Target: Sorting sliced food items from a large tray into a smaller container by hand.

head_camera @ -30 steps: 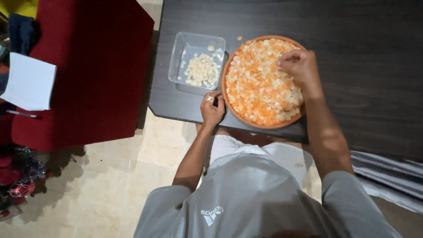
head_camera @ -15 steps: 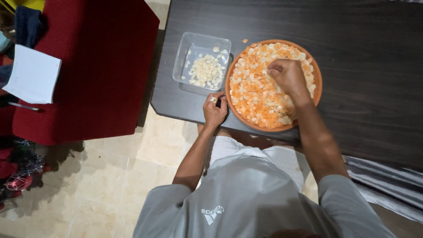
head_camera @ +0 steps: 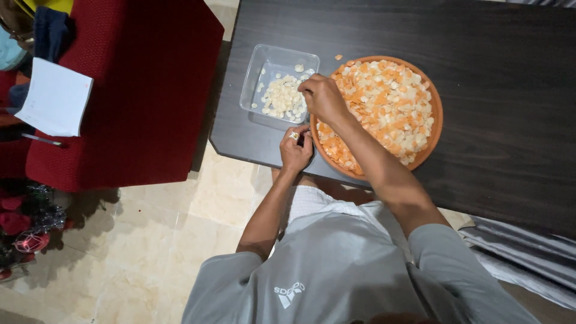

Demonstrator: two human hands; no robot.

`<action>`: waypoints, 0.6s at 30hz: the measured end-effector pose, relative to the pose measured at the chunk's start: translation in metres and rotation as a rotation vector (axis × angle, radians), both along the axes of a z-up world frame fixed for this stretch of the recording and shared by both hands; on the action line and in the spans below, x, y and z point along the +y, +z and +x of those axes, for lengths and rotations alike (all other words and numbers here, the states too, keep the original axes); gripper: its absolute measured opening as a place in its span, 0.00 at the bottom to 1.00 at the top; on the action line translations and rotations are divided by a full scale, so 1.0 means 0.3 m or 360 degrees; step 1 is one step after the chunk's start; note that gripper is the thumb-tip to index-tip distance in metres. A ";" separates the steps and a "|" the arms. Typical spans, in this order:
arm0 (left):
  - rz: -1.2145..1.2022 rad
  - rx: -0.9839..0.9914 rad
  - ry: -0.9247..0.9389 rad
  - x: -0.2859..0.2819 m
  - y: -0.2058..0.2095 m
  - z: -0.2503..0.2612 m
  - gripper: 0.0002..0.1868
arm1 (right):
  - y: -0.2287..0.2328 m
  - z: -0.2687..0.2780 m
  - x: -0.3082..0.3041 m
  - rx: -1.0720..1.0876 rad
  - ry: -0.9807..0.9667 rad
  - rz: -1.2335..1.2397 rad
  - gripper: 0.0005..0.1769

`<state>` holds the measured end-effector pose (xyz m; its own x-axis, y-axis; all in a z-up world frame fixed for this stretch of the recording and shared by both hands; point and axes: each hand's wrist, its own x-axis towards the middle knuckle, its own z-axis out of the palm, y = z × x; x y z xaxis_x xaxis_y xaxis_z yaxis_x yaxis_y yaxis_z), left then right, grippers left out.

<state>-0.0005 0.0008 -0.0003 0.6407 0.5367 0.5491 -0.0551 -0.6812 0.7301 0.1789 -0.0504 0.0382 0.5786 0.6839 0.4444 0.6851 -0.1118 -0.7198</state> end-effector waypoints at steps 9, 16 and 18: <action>-0.0007 -0.0005 -0.0054 -0.003 -0.006 -0.012 0.08 | 0.098 -0.080 -0.147 0.0049 0.0110 0.0024 0.10; 0.0294 -0.0184 -0.0145 -0.074 0.130 0.042 0.08 | 0.036 0.009 -0.694 -0.0142 -0.0648 0.0288 0.07; 0.0380 -0.0224 -0.0285 -0.119 0.196 0.116 0.07 | -0.056 0.074 -0.866 -0.0321 -0.1011 0.0240 0.14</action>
